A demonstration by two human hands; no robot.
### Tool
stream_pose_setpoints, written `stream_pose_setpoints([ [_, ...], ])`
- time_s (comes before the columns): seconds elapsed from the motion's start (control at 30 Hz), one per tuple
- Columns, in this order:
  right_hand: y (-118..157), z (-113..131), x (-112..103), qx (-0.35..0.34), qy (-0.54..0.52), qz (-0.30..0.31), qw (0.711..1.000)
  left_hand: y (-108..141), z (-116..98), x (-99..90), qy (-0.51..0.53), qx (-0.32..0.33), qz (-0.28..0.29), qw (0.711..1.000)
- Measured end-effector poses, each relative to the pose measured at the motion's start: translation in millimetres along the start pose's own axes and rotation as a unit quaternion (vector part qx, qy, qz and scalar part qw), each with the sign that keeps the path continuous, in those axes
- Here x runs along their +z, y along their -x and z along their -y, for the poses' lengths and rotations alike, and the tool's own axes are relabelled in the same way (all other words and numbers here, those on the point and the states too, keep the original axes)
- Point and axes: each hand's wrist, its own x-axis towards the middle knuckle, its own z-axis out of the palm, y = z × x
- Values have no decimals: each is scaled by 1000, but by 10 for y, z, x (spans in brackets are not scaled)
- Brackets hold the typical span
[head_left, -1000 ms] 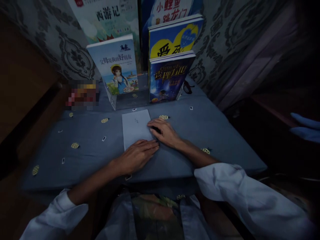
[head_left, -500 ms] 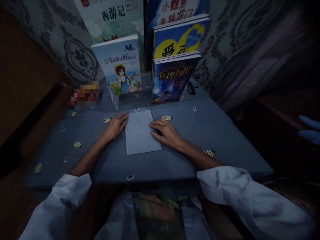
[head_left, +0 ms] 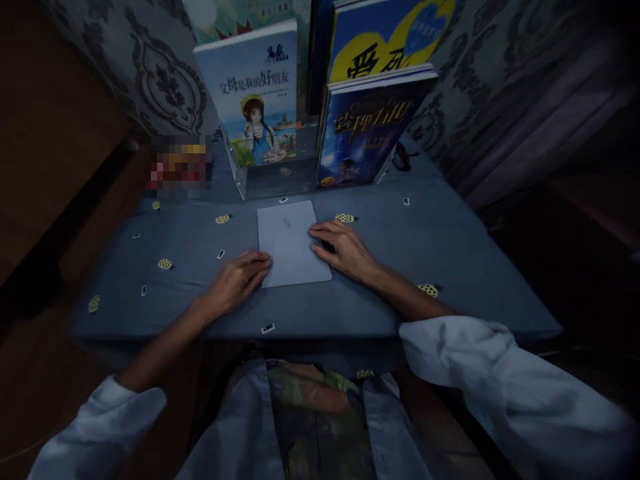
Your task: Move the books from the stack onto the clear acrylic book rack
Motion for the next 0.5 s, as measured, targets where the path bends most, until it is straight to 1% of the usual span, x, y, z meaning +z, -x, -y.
stream_pose_setpoints([
  [0.13, -4, -8, -17, -1, 5, -3, 1000, 262, -299, 18, 5, 11, -15, 1000],
  [0.2, -9, 6, -27, 3, 17, 0, 1000, 359, -399, 27, -9, 9, -14, 1000],
  [0.27, -3, 90, -18, 11, 40, -4, 999, 416, -459, 36, -23, 4, -14, 1000],
  [0.33, 28, 284, 31, 7, 56, -7, 998, 437, -486, 45, -26, 0, -23, 999],
  [0.4, 85, 575, 126, -32, 43, 14, 998, 438, -490, 49, -23, -3, -30, 999],
  [0.43, 119, 736, 185, -56, 30, 32, 997, 438, -487, 48, -23, -3, -28, 999],
  [0.5, 189, 1030, 297, -97, 0, 87, 991, 438, -479, 42, -28, -1, -19, 999],
])
